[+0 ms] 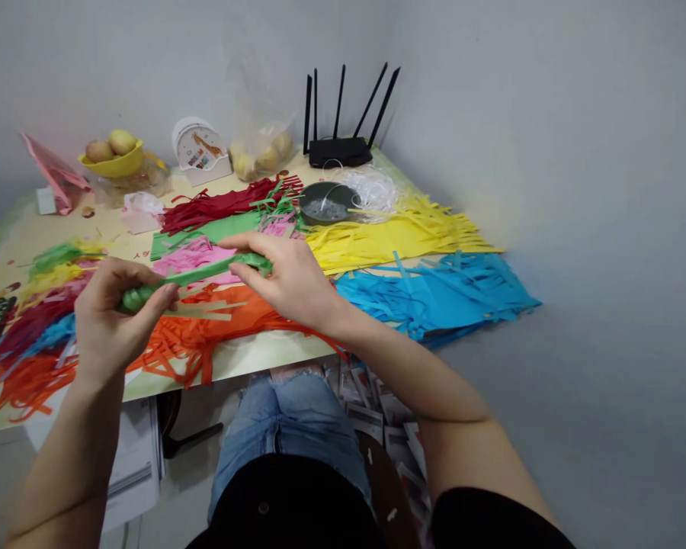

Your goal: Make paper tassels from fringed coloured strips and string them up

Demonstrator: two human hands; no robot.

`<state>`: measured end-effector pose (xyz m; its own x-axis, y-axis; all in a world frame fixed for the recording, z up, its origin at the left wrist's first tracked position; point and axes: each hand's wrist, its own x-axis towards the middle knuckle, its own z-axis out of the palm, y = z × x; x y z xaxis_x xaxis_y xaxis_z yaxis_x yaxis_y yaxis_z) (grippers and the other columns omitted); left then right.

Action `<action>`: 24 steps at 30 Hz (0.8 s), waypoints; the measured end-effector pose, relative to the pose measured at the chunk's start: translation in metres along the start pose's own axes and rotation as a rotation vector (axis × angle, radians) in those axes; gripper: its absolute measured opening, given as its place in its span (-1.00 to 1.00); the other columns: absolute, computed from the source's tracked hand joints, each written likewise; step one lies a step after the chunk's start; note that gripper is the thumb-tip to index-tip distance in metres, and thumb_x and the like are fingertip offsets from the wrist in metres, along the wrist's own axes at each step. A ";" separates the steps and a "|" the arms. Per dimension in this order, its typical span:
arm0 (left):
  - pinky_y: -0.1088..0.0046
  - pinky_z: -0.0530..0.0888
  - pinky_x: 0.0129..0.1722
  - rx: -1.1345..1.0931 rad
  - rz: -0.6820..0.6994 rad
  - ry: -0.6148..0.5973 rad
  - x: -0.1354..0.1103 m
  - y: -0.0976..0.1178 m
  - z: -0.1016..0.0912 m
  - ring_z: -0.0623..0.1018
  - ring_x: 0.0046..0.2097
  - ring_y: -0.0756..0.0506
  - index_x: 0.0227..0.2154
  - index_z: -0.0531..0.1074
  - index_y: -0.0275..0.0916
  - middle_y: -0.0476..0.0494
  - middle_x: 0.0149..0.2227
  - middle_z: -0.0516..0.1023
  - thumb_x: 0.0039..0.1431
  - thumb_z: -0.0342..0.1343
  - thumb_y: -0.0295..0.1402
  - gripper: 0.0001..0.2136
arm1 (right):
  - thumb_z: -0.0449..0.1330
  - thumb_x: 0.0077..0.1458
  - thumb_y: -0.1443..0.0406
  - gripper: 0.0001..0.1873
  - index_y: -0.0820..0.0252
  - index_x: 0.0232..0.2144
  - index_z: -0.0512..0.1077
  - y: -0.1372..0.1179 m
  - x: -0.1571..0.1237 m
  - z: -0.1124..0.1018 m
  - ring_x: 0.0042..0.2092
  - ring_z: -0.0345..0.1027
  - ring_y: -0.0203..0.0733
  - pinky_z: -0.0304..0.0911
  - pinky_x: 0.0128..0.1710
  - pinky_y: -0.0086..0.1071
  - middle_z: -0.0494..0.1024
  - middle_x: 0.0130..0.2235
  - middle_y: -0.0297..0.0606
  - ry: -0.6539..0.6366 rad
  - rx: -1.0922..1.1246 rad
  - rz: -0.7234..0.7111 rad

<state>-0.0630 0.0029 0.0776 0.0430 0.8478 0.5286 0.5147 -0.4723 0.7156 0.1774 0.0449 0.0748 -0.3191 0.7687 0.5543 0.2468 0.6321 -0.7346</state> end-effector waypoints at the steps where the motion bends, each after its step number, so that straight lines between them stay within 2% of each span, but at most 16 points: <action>1: 0.51 0.44 -0.35 0.044 0.011 -0.017 0.000 0.001 0.000 0.56 -0.42 0.01 -0.24 0.52 -0.17 0.01 -0.40 0.59 0.10 0.33 -0.40 -0.84 | 0.24 0.17 0.34 -0.83 0.21 -0.18 0.58 0.000 -0.001 0.000 -0.09 0.54 -0.17 0.37 -0.05 -0.34 0.67 -0.12 -0.19 0.003 -0.038 -0.007; 3: 0.52 0.46 -0.32 0.113 0.029 -0.056 0.000 0.002 0.000 0.59 -0.39 0.00 -0.21 0.56 -0.16 -0.01 -0.36 0.64 0.12 0.31 -0.41 -0.83 | 0.23 0.18 0.34 -0.89 0.23 -0.27 0.57 0.000 -0.003 0.000 -0.18 0.54 -0.19 0.37 -0.11 -0.36 0.68 -0.21 -0.20 0.003 -0.080 -0.013; 6: 0.51 0.50 -0.28 0.099 0.020 -0.086 -0.001 0.002 -0.001 0.62 -0.36 -0.02 -0.33 0.58 -0.19 -0.04 -0.38 0.66 0.17 0.28 -0.39 -0.98 | 0.26 0.14 0.33 -0.93 0.23 -0.32 0.53 0.000 -0.003 -0.002 -0.23 0.52 -0.22 0.37 -0.18 -0.38 0.66 -0.27 -0.24 -0.015 -0.035 0.014; 11: 0.39 0.63 -0.29 -0.292 -0.233 -0.065 -0.004 -0.001 0.000 0.68 -0.38 -0.11 -0.24 0.62 -0.24 -0.11 -0.40 0.68 0.15 0.33 -0.30 -0.85 | 0.26 0.14 0.31 -0.87 0.25 -0.28 0.57 -0.002 -0.003 0.000 -0.31 0.58 -0.27 0.48 -0.24 -0.40 0.66 -0.32 -0.26 -0.084 0.339 0.154; 15: 0.38 0.67 -0.32 -0.541 -0.375 -0.066 -0.003 -0.001 0.004 0.68 -0.42 -0.10 -0.23 0.66 -0.21 -0.11 -0.41 0.68 0.05 0.39 -0.32 -0.80 | 0.33 0.11 0.27 -0.83 0.23 -0.27 0.66 0.002 -0.003 0.002 -0.30 0.61 -0.26 0.54 -0.22 -0.39 0.69 -0.35 -0.24 -0.086 0.520 0.189; 21: 0.46 0.63 -0.43 -0.665 -0.393 -0.059 0.002 0.003 0.007 0.62 -0.52 -0.06 -0.44 0.66 -0.23 -0.10 -0.51 0.64 -0.04 0.42 -0.37 -0.91 | 0.42 -0.01 0.26 -0.85 0.25 -0.38 0.66 0.011 0.000 0.001 -0.33 0.61 -0.24 0.55 -0.25 -0.41 0.70 -0.36 -0.20 -0.134 0.700 0.249; 24: 0.41 0.64 -0.39 -0.649 -0.351 -0.060 -0.001 0.000 0.010 0.62 -0.51 -0.07 -0.51 0.63 -0.23 -0.10 -0.53 0.62 -0.04 0.40 -0.36 -0.92 | 0.44 -0.06 0.28 -0.86 0.26 -0.44 0.63 0.016 0.002 0.003 -0.33 0.62 -0.24 0.55 -0.25 -0.40 0.70 -0.36 -0.19 -0.169 0.771 0.254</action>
<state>-0.0545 0.0048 0.0727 0.0254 0.9781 0.2067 -0.1028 -0.2031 0.9738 0.1779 0.0559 0.0627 -0.4862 0.8153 0.3145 -0.3469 0.1502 -0.9258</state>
